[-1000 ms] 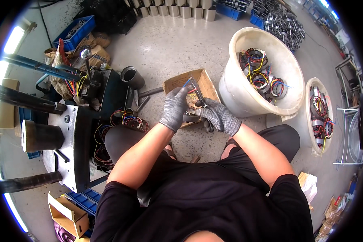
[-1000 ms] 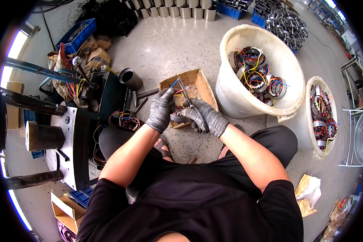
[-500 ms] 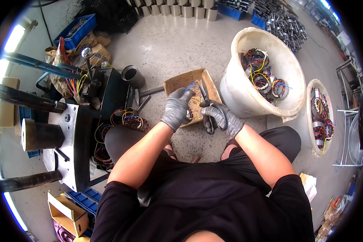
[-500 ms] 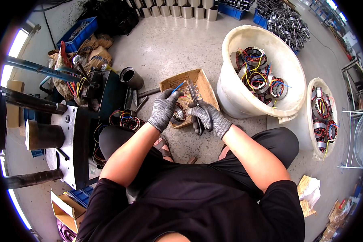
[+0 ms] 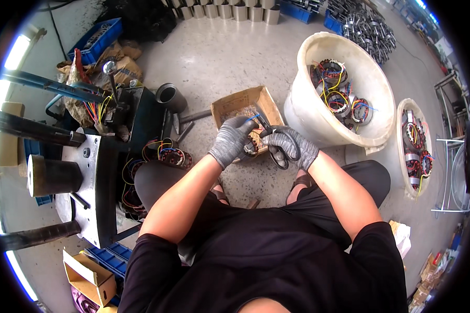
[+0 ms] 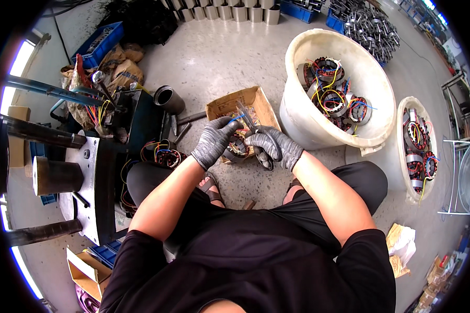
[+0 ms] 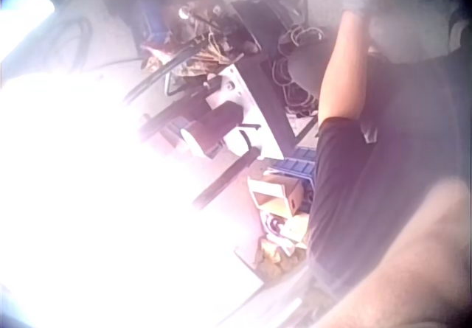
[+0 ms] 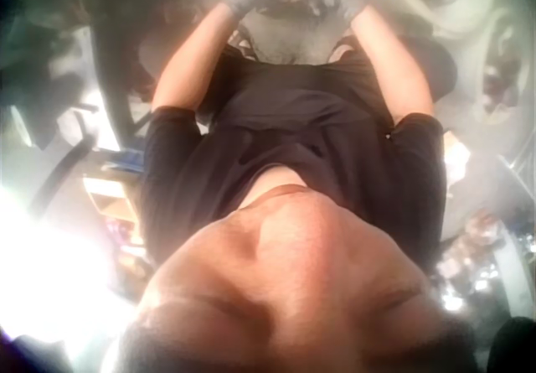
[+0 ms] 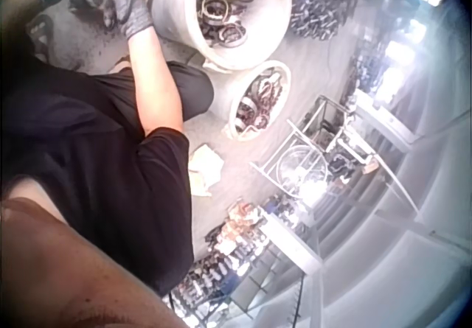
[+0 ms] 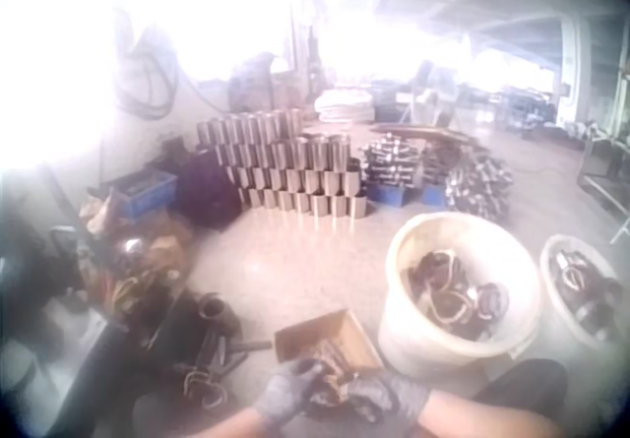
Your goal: The person takes motor stators from a container, trims their wires using scissors over a cardboard box, and places the stators onto the floor.
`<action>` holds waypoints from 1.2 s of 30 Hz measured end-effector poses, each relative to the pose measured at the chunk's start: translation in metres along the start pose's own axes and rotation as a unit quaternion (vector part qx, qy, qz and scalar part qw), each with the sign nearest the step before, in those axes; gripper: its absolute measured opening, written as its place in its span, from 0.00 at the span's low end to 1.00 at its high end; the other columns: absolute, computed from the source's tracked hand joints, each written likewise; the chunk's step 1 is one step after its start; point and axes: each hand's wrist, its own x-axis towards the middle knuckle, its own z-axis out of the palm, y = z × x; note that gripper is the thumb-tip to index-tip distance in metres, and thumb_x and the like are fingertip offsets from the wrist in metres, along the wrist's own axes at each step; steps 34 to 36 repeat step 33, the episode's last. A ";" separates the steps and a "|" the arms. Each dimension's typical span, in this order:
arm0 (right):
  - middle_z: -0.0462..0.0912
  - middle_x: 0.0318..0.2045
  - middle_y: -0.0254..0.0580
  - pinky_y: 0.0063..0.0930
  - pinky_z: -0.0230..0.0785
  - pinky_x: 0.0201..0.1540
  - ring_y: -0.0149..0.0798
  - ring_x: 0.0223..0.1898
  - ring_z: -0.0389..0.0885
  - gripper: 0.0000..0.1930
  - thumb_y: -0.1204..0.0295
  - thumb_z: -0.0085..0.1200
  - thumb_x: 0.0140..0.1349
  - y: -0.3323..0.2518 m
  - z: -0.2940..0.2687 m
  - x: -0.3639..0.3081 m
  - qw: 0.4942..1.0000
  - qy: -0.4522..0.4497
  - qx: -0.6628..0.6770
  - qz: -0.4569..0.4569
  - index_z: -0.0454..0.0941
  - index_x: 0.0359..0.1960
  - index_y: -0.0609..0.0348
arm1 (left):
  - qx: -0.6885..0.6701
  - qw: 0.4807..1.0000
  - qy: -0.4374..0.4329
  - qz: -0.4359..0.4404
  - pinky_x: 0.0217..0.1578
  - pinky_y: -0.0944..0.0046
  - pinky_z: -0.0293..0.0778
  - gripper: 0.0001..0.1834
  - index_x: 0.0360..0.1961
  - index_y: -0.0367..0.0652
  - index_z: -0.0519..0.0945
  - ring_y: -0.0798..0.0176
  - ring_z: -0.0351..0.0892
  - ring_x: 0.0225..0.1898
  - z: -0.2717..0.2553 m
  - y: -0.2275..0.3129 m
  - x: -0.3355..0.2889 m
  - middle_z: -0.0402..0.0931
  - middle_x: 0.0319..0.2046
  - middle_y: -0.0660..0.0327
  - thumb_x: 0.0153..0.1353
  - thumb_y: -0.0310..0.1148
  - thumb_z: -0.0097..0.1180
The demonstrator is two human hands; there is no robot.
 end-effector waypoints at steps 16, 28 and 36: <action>0.71 0.24 0.32 0.19 0.61 0.13 0.24 0.14 0.68 0.20 0.64 0.61 0.60 -0.012 0.016 -0.028 0.993 0.107 0.001 -0.056 0.69 0.50 0.56 | 0.125 0.986 0.109 0.009 0.25 0.71 0.68 0.15 0.46 0.38 0.82 0.74 0.69 0.24 -0.166 0.069 -0.046 0.74 0.23 0.69 0.66 0.38 0.58; 0.76 0.22 0.34 0.18 0.61 0.12 0.24 0.14 0.71 0.18 0.63 0.59 0.64 -0.013 0.021 -0.031 0.993 0.097 0.013 -0.069 0.72 0.50 0.60 | 0.265 0.904 0.279 -0.187 0.43 0.57 0.76 0.18 0.52 0.37 0.79 0.58 0.79 0.36 -0.300 -0.053 -0.146 0.83 0.37 0.52 0.68 0.38 0.56; 0.76 0.23 0.37 0.20 0.60 0.12 0.28 0.14 0.69 0.26 0.60 0.59 0.64 -0.010 0.013 -0.026 0.993 0.085 -0.001 -0.077 0.69 0.58 0.62 | 0.422 0.802 0.278 -0.317 0.58 0.53 0.70 0.26 0.60 0.46 0.76 0.52 0.76 0.59 -0.316 -0.082 -0.205 0.76 0.56 0.47 0.66 0.48 0.55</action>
